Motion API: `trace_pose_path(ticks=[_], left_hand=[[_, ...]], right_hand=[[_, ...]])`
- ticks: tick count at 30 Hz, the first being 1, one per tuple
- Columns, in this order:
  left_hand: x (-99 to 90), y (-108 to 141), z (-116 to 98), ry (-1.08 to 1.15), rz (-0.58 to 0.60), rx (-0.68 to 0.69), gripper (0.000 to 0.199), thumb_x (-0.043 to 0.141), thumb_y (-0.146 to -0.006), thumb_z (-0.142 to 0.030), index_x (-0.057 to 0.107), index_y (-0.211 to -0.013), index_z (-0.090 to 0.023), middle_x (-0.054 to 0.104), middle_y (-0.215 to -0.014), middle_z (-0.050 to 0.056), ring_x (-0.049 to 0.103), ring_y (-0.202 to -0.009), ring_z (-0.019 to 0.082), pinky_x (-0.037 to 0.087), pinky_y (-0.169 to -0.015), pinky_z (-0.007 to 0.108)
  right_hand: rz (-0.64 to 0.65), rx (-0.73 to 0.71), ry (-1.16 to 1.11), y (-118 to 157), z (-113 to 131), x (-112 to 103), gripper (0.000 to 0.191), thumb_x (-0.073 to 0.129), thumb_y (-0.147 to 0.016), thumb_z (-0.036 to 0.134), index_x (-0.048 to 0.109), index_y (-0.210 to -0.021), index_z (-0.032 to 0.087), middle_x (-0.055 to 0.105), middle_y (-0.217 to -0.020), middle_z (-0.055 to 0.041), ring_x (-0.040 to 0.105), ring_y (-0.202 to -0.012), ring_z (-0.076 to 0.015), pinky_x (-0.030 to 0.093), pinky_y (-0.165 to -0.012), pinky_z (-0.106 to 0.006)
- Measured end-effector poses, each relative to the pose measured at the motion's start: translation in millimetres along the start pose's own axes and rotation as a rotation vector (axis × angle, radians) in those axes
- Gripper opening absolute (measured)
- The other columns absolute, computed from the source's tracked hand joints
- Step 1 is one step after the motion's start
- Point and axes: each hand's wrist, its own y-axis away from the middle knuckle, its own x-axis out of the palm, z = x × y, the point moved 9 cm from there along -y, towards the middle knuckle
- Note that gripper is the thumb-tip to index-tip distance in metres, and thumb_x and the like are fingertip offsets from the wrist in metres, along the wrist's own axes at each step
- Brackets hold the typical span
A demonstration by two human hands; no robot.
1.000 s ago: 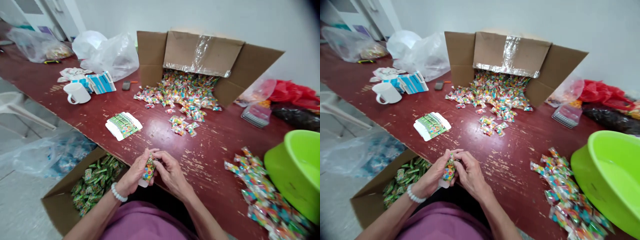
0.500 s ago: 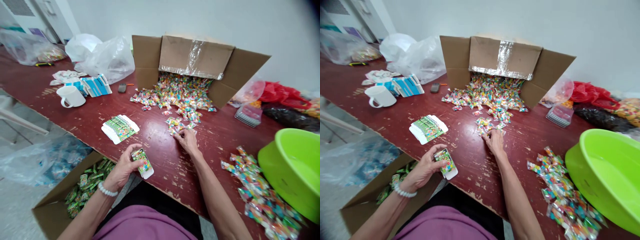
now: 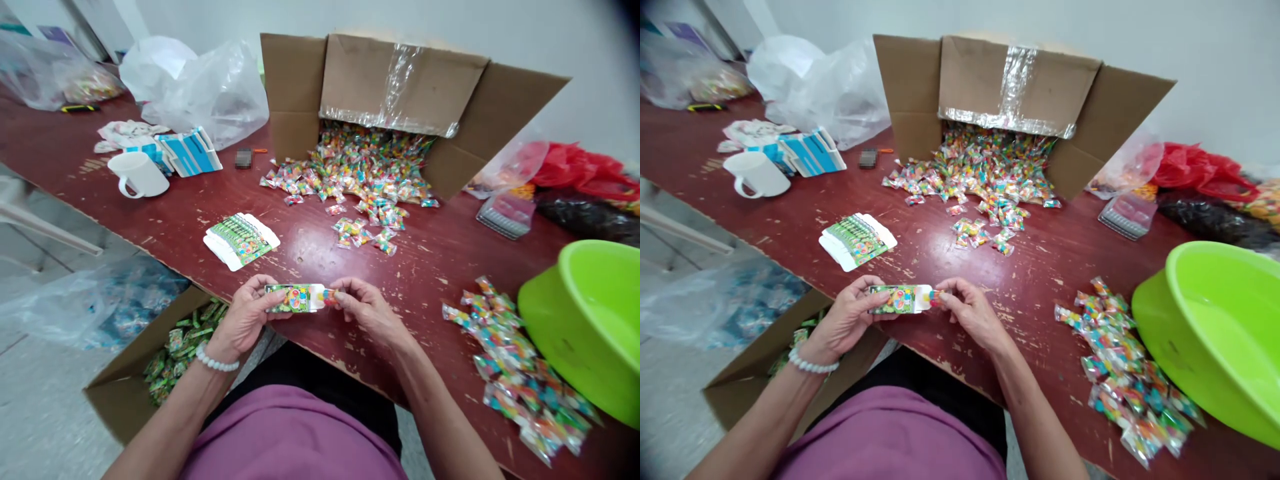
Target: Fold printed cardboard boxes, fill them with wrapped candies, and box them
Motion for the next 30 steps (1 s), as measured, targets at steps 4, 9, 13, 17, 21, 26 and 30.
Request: trace_pose_path(ticks=[4, 9, 13, 17, 21, 26, 30], left_hand=[[14.6, 6, 11, -0.042, 0.105, -0.024, 0.041, 0.088, -0.062, -0.017, 0.055, -0.086, -0.017, 0.069, -0.080, 0.000, 0.067, -0.072, 0.015, 0.058, -0.064, 0.026], [41.7, 18, 26, -0.149, 0.367, -0.123, 0.049, 0.083, -0.067, -0.016, 0.065, -0.113, -0.014, 0.070, -0.109, 0.009, 0.067, -0.093, 0.019, 0.055, -0.078, 0.027], [58.9, 29, 33, -0.245, 0.538, -0.186, 0.036, 0.076, -0.076, -0.021, 0.067, -0.110, -0.014, 0.070, -0.100, 0.007, 0.065, -0.082, 0.017, 0.054, -0.072, 0.028], [63.8, 27, 31, -0.157, 0.534, -0.162, 0.036, 0.070, -0.077, -0.015, 0.063, -0.112, -0.019, 0.070, -0.102, 0.005, 0.067, -0.074, 0.014, 0.053, -0.067, 0.025], [61.3, 21, 34, -0.042, 0.452, -0.179, 0.038, 0.068, -0.079, -0.024, 0.062, -0.116, -0.018, 0.072, -0.090, 0.007, 0.066, -0.063, 0.015, 0.053, -0.059, 0.025], [53.8, 16, 45, 0.052, 0.285, -0.230, 0.046, 0.058, -0.089, -0.049, 0.067, -0.113, -0.012, 0.073, -0.082, 0.010, 0.066, -0.061, 0.018, 0.056, -0.053, 0.028], [52.9, 16, 40, -0.039, 0.245, -0.097, 0.040, 0.067, -0.085, -0.045, 0.070, -0.108, -0.013, 0.072, -0.076, 0.006, 0.064, -0.059, 0.016, 0.054, -0.047, 0.024]], right_hand=[[0.011, -0.015, 0.028, 3, 6, 6, 0.029, 0.074, -0.080, 0.042, 0.068, -0.096, 0.020, 0.064, -0.075, 0.0025, 0.052, -0.059, -0.0095, 0.042, -0.052, -0.021], [-0.093, 0.063, -0.158, 0, 5, -1, 0.043, 0.084, -0.067, 0.045, 0.064, -0.094, 0.018, 0.070, -0.074, 0.0005, 0.059, -0.057, -0.0112, 0.043, -0.052, -0.022], [-0.113, 0.015, -0.077, 2, 12, -2, 0.034, 0.081, -0.070, 0.043, 0.067, -0.087, 0.018, 0.069, -0.071, 0.0001, 0.060, -0.058, -0.0125, 0.045, -0.054, -0.024], [-0.047, -0.114, 0.137, 10, 29, 7, 0.018, 0.072, -0.082, 0.039, 0.073, -0.085, 0.021, 0.069, -0.080, -0.0016, 0.062, -0.062, -0.0144, 0.048, -0.062, -0.028], [-0.112, -0.243, 0.112, 17, 44, 4, 0.016, 0.071, -0.084, 0.038, 0.076, -0.092, 0.024, 0.068, -0.098, -0.0034, 0.064, -0.085, -0.0177, 0.049, -0.078, -0.031], [0.017, 0.019, -0.232, 15, 11, 26, 0.039, 0.079, -0.077, 0.039, 0.066, -0.109, 0.022, 0.066, -0.078, 0.0010, 0.060, -0.065, -0.0132, 0.050, -0.062, -0.026], [0.080, 0.037, -0.319, 15, 4, 48, 0.032, 0.081, -0.075, 0.038, 0.068, -0.097, 0.019, 0.063, -0.067, 0.0033, 0.056, -0.053, -0.0107, 0.049, -0.051, -0.023]])
